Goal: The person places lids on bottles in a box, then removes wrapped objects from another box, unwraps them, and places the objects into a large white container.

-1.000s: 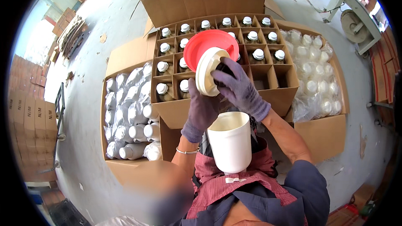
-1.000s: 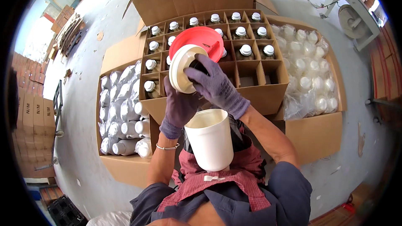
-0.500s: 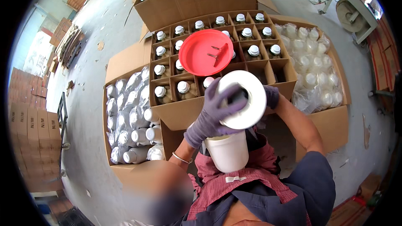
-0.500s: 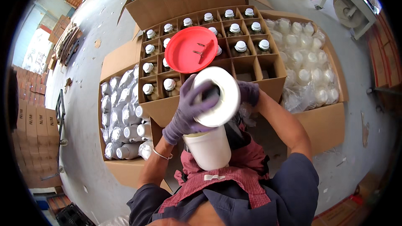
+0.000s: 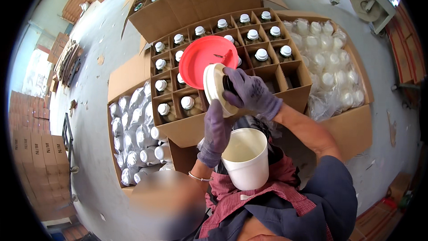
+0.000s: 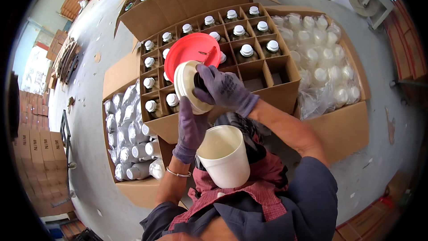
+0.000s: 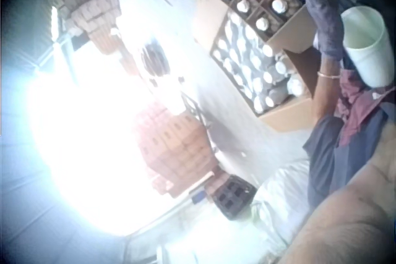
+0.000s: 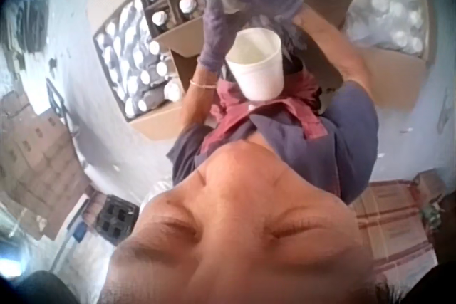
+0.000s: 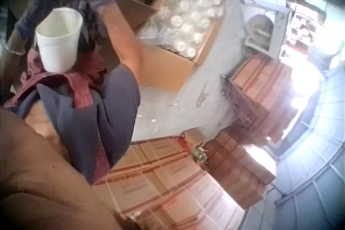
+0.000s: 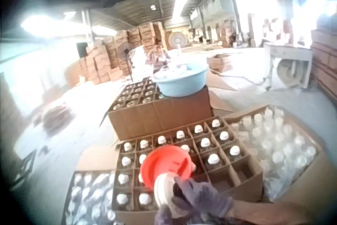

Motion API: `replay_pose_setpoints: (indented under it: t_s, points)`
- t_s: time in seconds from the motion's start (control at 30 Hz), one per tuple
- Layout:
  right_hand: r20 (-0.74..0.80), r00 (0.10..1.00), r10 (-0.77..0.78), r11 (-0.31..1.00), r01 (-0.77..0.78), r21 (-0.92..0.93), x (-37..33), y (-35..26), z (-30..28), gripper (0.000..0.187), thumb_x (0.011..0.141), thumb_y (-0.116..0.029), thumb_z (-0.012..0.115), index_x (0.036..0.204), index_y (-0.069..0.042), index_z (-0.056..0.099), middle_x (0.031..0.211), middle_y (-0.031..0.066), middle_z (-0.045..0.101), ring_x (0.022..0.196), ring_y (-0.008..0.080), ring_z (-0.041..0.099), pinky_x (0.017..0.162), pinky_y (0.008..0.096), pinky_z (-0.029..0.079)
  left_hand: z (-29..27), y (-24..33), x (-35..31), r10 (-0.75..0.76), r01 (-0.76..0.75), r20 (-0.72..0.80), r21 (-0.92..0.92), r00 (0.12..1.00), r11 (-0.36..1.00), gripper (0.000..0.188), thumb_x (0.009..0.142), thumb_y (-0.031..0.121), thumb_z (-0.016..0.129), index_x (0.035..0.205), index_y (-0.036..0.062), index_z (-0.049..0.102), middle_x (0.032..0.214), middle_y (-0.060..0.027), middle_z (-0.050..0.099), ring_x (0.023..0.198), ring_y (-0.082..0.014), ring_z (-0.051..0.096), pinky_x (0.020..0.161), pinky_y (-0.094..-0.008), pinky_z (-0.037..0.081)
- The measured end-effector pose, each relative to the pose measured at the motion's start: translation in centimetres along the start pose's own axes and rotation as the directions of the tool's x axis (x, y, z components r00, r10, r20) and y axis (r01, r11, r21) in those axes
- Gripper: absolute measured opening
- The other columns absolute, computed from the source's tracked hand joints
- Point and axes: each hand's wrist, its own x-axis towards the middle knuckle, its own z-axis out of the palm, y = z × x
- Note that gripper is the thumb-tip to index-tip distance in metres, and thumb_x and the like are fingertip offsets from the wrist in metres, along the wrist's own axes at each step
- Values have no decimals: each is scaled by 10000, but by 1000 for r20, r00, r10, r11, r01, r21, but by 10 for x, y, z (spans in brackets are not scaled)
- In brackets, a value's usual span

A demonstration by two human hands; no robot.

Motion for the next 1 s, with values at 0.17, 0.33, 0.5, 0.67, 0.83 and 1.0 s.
replay_pose_setpoints:
  t_s: [0.17, 0.33, 0.5, 0.67, 0.83, 1.0]
  points:
    - [154, 976, 155, 906, -203, 371, 5, -10, -19, 381, 974, -370, 437, 1073, -13, 523, 852, 134, 631, 739, 233, 646, 636, 363, 513, -24, 17, 25, 478, -652, 463, 653, 747, 386, 763, 768, 335, 703, 1383, 2, 399, 1428, -250, 362, 1253, -392, 427, 1036, -437, 364]
    - [196, 979, 63, 734, -179, 655, -4, 18, -18, 393, 1013, -327, 345, 1181, -9, 503, 967, 126, 632, 873, 177, 600, 794, 317, 496, -24, 15, 44, 462, -814, 685, 557, 564, 167, 845, 723, 449, 666, 1412, 47, 387, 1453, -300, 314, 1303, -452, 381, 1064, -512, 309]
    - [237, 952, 193, 879, -275, 390, -3, 43, -23, 486, 920, -258, 556, 1320, -35, 394, 1149, 176, 556, 960, 282, 604, 786, 360, 515, -13, -3, 41, 152, -161, 121, 65, 981, 985, 659, 938, 427, 482, 1440, 25, 335, 1420, -121, 429, 1281, -231, 463, 1066, -336, 367]
    - [142, 928, -346, 917, 366, -159, 21, 53, -51, 583, 813, -326, 655, 1329, -167, 434, 1201, 158, 480, 947, 269, 592, 772, 368, 520, -1, 17, 44, -73, 80, 164, -35, 984, 996, 699, 972, 572, 347, 1439, 56, 278, 1385, -134, 447, 1272, -264, 472, 1081, -454, 400]
    - [433, 780, -451, 724, 604, -334, 32, 54, -48, 555, 801, -440, 615, 1291, -224, 468, 924, 71, 536, 761, 172, 600, 597, 311, 512, 13, 47, 38, -293, 346, 311, -130, 904, 929, 737, 953, 634, 278, 1451, 92, 242, 1389, -151, 433, 1228, -301, 510, 994, -498, 476]
    - [262, 816, -515, 739, 577, -346, 47, 27, -60, 628, 770, -589, 604, 1218, -160, 504, 810, 52, 518, 612, 171, 586, 483, 320, 474, 21, 48, 34, -279, 418, 366, -387, 888, 822, 808, 913, 701, 275, 1453, 101, 249, 1397, -172, 425, 1236, -354, 501, 995, -598, 442]
